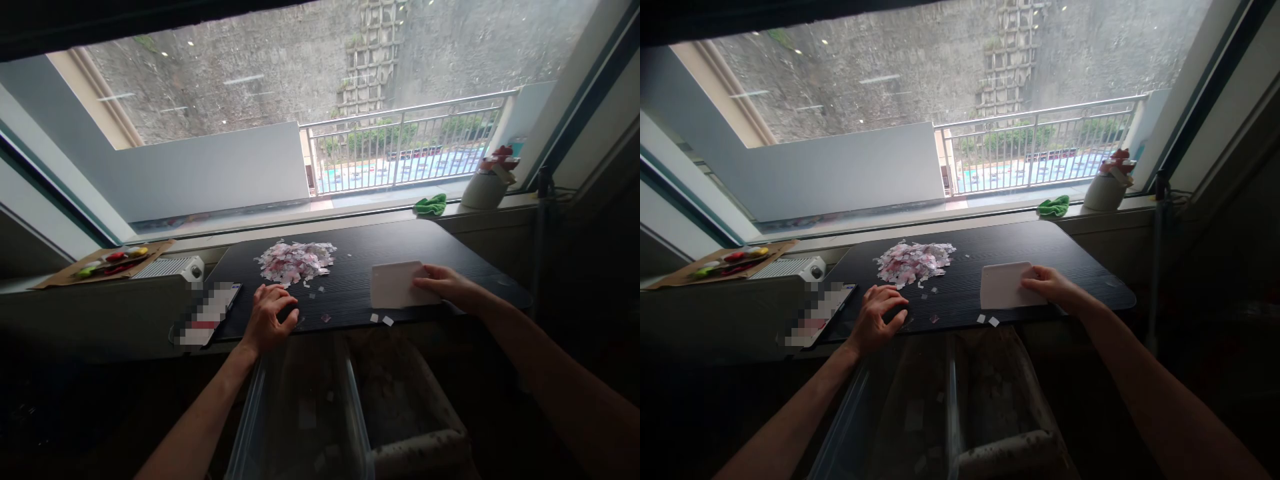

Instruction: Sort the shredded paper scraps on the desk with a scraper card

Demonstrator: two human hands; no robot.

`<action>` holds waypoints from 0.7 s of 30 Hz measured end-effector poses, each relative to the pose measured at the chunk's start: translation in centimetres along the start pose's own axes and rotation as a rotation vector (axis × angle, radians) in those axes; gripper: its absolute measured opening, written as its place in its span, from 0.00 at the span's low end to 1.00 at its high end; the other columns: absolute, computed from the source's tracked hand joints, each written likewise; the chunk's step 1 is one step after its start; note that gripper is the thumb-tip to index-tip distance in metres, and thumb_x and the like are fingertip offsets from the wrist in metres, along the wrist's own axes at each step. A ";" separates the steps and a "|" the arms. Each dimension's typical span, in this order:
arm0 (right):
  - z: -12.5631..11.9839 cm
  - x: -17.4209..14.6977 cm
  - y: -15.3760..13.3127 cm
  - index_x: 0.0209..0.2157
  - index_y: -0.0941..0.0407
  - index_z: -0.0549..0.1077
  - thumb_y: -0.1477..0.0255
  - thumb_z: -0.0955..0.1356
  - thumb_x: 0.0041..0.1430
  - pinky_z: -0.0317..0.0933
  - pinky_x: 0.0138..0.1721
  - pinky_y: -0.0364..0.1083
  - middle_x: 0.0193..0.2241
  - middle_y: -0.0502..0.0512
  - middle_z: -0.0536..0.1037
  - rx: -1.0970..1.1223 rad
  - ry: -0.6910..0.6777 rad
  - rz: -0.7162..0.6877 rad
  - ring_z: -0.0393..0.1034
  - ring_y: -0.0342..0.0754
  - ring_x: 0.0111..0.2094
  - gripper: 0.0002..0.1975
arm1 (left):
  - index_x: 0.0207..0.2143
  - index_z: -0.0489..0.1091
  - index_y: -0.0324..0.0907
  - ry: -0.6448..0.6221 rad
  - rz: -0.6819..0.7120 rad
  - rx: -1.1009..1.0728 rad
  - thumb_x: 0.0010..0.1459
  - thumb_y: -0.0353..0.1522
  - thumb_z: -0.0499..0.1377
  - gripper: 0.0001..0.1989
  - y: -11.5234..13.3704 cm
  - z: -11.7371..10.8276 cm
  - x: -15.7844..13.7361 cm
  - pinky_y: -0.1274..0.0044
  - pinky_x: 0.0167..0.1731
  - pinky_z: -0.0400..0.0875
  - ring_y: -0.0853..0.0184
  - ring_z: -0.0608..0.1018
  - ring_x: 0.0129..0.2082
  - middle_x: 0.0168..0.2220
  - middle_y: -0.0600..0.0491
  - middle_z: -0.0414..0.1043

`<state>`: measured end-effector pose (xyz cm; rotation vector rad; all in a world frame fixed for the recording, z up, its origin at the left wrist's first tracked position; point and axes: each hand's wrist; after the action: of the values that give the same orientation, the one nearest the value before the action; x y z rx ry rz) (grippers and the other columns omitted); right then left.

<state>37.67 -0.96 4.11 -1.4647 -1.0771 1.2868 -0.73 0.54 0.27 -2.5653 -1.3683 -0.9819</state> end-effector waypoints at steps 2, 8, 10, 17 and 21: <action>0.4 -0.2 0.1 0.30 0.56 0.75 0.78 0.72 0.44 0.68 0.29 0.40 0.27 0.51 0.81 -0.006 -0.018 -0.008 0.74 0.45 0.27 0.08 | 0.34 0.74 0.44 0.001 0.006 0.005 0.54 0.35 0.56 0.09 -0.1 0.0 0.0 0.55 0.58 0.53 0.55 0.73 0.48 0.35 0.50 0.74; 0.4 -1.3 0.2 0.32 0.56 0.76 0.72 0.75 0.40 0.69 0.31 0.43 0.30 0.52 0.82 -0.042 -0.085 -0.027 0.75 0.47 0.30 0.13 | 0.33 0.74 0.44 0.005 -0.008 0.001 0.54 0.36 0.56 0.09 0.0 0.0 0.0 0.55 0.58 0.53 0.55 0.73 0.48 0.35 0.51 0.74; -0.1 -1.7 0.2 0.33 0.56 0.76 0.71 0.75 0.39 0.69 0.32 0.43 0.31 0.53 0.82 -0.047 -0.088 -0.037 0.76 0.48 0.31 0.15 | 0.34 0.74 0.44 0.007 -0.011 -0.004 0.54 0.36 0.56 0.09 0.0 -0.1 0.0 0.55 0.58 0.53 0.55 0.73 0.48 0.35 0.51 0.74; -2.1 -2.4 0.6 0.30 0.54 0.75 0.70 0.76 0.38 0.71 0.31 0.46 0.29 0.52 0.81 -0.053 0.064 -0.079 0.76 0.50 0.29 0.14 | 0.33 0.74 0.44 0.010 -0.004 -0.001 0.54 0.36 0.56 0.09 0.0 -0.1 0.0 0.55 0.58 0.54 0.55 0.73 0.48 0.35 0.51 0.74; -1.9 -3.1 0.9 0.31 0.54 0.76 0.69 0.76 0.36 0.71 0.33 0.46 0.30 0.52 0.82 -0.031 0.016 -0.049 0.76 0.51 0.30 0.15 | 0.33 0.74 0.43 0.008 0.006 0.002 0.54 0.35 0.56 0.09 -0.1 0.0 0.0 0.55 0.58 0.53 0.55 0.73 0.48 0.35 0.50 0.74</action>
<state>39.38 -4.34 4.11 -1.4602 -1.1205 1.2268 -0.78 0.57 0.25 -2.5598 -1.3585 -0.9877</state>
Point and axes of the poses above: each hand's wrist, its own x-axis towards the middle knuckle, its own z-axis out of the palm, y = z × x
